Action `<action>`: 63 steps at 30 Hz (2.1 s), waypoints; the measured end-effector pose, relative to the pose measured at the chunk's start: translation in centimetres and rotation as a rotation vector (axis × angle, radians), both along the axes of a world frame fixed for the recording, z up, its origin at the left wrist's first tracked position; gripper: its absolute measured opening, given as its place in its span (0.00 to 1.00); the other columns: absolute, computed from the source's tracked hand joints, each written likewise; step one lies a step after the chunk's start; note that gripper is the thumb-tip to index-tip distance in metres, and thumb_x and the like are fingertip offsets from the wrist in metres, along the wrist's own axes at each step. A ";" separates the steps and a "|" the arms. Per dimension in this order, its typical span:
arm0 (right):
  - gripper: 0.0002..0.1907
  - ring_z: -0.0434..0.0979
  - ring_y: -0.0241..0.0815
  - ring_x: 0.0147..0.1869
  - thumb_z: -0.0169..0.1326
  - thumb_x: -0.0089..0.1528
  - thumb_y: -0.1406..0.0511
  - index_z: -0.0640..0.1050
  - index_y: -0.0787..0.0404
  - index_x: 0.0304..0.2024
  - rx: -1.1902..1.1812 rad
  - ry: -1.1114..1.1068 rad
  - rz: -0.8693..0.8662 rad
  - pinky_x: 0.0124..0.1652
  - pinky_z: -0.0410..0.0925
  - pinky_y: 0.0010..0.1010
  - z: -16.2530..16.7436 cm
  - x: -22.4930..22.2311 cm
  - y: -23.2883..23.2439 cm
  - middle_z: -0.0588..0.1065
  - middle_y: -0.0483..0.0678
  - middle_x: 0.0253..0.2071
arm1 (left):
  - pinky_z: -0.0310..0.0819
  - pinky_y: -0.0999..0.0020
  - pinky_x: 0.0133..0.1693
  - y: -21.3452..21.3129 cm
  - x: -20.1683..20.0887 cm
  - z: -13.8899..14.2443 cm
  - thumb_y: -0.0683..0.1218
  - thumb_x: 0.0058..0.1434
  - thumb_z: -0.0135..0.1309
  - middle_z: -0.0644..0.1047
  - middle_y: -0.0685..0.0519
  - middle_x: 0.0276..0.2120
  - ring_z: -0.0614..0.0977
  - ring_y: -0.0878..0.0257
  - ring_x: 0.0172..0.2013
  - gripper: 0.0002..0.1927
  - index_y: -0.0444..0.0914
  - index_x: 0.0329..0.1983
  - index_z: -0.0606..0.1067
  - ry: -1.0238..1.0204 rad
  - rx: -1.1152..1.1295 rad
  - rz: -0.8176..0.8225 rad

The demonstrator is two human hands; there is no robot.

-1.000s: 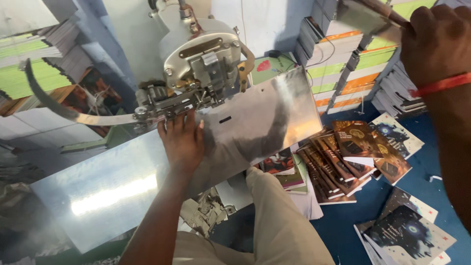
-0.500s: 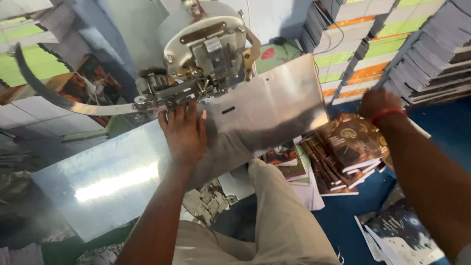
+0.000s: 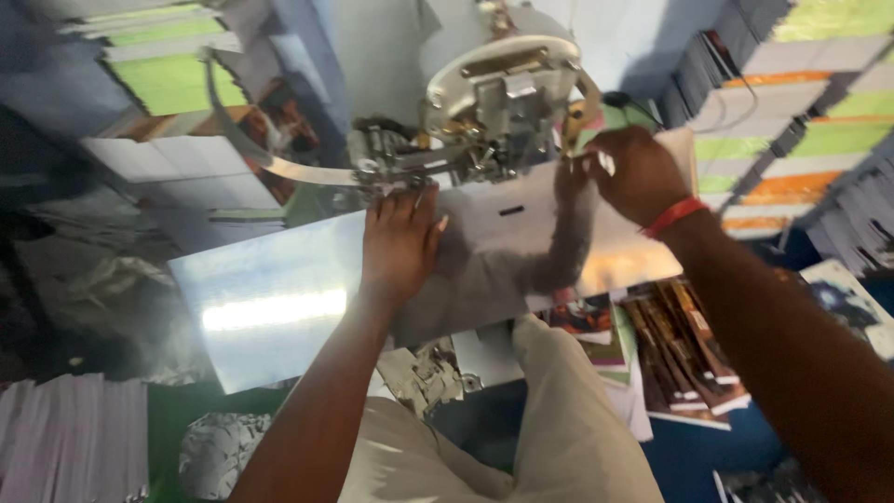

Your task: The person repeatedly picks up a book, places it on a sewing machine, and operates the machine to stitch the spine. The person then removes the book and places it on a pile of finished books. This process is repeated for multiple books.

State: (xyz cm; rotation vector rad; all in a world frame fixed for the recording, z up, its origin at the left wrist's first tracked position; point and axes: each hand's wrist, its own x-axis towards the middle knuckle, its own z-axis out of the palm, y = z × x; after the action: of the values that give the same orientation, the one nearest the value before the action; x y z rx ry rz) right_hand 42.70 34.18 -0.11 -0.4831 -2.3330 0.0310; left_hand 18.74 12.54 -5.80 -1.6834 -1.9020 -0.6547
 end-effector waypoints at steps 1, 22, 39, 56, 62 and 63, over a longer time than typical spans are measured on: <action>0.12 0.77 0.60 0.49 0.55 0.66 0.60 0.82 0.62 0.42 -0.037 -0.026 0.012 0.48 0.71 0.48 -0.2 -0.9 -0.4 0.79 0.58 0.43 | 0.59 0.46 0.64 -0.6 -0.4 0.1 0.52 0.68 0.53 0.75 0.44 0.56 0.73 0.47 0.57 0.26 0.38 0.67 0.70 -0.002 0.014 0.001; 0.15 0.71 0.56 0.52 0.48 0.69 0.60 0.80 0.64 0.46 0.171 0.059 -0.058 0.60 0.60 0.48 -4.4 -5.1 -1.4 0.75 0.55 0.42 | 0.60 0.42 0.62 -7.4 -6.5 -0.4 0.44 0.64 0.52 0.75 0.40 0.51 0.73 0.42 0.56 0.18 0.34 0.57 0.74 -0.006 0.192 0.267; 0.14 0.71 0.60 0.55 0.49 0.70 0.60 0.79 0.62 0.47 0.221 0.113 -0.130 0.65 0.61 0.51 -7.6 -5.9 -0.8 0.74 0.58 0.45 | 0.56 0.39 0.67 -7.5 -7.0 -2.2 0.44 0.66 0.50 0.74 0.39 0.55 0.72 0.41 0.60 0.18 0.35 0.58 0.72 -0.049 0.219 0.301; 0.18 0.69 0.56 0.49 0.44 0.78 0.57 0.76 0.64 0.47 0.379 0.023 -0.250 0.57 0.61 0.45 -8.2 -5.8 -1.0 0.73 0.59 0.45 | 0.45 0.38 0.71 -7.6 -7.5 -2.8 0.52 0.65 0.48 0.65 0.38 0.68 0.62 0.39 0.71 0.30 0.35 0.69 0.66 -0.157 0.120 0.488; 0.17 0.70 0.55 0.46 0.45 0.75 0.57 0.77 0.64 0.45 0.419 -0.008 -0.238 0.53 0.63 0.45 -9.7 -7.1 -1.5 0.73 0.58 0.41 | 0.43 0.39 0.71 -9.2 -7.1 -3.3 0.51 0.68 0.47 0.58 0.36 0.74 0.58 0.39 0.74 0.34 0.32 0.74 0.59 -0.095 0.148 0.391; 0.17 0.70 0.54 0.46 0.45 0.74 0.57 0.77 0.64 0.46 0.406 -0.010 -0.226 0.53 0.63 0.44 -10.3 -7.3 -1.6 0.73 0.58 0.42 | 0.43 0.39 0.71 -10.1 -7.5 -3.3 0.52 0.68 0.47 0.57 0.37 0.74 0.57 0.39 0.74 0.34 0.34 0.74 0.60 -0.047 0.089 0.332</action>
State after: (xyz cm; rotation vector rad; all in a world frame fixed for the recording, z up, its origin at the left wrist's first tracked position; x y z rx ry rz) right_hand 35.35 32.58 -10.36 -0.5344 -2.2016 -0.5414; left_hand 11.28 2.41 -9.05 -1.2667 -2.0882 -0.6380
